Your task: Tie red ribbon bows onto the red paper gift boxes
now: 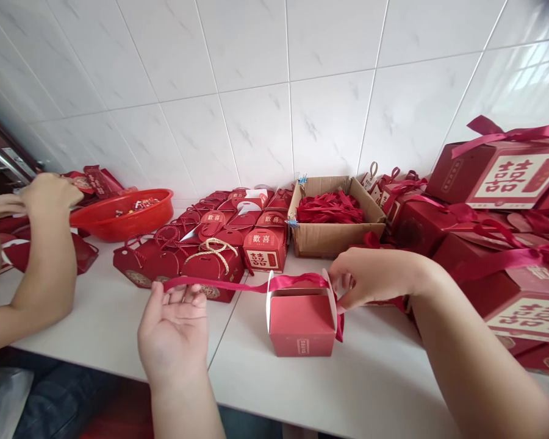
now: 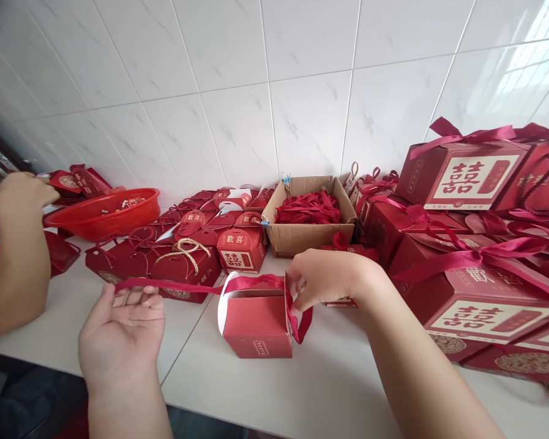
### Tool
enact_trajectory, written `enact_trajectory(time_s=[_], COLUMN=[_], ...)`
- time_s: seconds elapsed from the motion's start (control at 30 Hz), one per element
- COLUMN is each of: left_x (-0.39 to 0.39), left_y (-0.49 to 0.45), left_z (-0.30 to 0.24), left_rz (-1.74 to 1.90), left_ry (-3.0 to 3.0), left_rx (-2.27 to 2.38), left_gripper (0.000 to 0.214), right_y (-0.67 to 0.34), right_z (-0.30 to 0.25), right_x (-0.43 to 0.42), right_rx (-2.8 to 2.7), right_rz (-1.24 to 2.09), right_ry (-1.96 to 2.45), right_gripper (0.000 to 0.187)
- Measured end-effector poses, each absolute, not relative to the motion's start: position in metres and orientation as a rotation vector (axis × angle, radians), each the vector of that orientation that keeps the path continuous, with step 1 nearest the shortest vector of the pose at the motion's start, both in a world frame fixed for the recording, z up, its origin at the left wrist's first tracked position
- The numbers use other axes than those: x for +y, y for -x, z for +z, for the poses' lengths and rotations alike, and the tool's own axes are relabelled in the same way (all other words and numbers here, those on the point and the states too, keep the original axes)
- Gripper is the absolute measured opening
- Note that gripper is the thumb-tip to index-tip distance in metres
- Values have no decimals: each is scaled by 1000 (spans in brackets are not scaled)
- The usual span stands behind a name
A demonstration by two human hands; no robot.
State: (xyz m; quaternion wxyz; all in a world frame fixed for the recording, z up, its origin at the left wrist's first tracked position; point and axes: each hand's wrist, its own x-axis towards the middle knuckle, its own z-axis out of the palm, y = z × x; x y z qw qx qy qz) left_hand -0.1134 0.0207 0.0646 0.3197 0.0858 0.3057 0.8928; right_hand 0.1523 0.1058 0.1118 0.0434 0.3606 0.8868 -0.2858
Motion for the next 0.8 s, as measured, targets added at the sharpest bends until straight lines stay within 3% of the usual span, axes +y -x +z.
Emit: enact_trajectory(time_s=[0.3,0.47,0.67,0.8], left_x=[17,19,14,14], left_y=[126,126,125,127], left_z=[65,63,68,68], left_rz=[2415,2409,2452,2469], left_ry=[-54,-186,-143,-115], left_rx=[871,908,887,870], left_gripper=[24,21,22,22], right_y=[-160,-161,-161,-163], right_z=[110,115,118,118], right_x=[112,109,106,106], right_rx=[2661,2708,2674,2639], right_rz=[-1027,-990,-1299,-1258], right_ry=[-1087,-1239,-1284,-1200], right_gripper=[4,16,16,18])
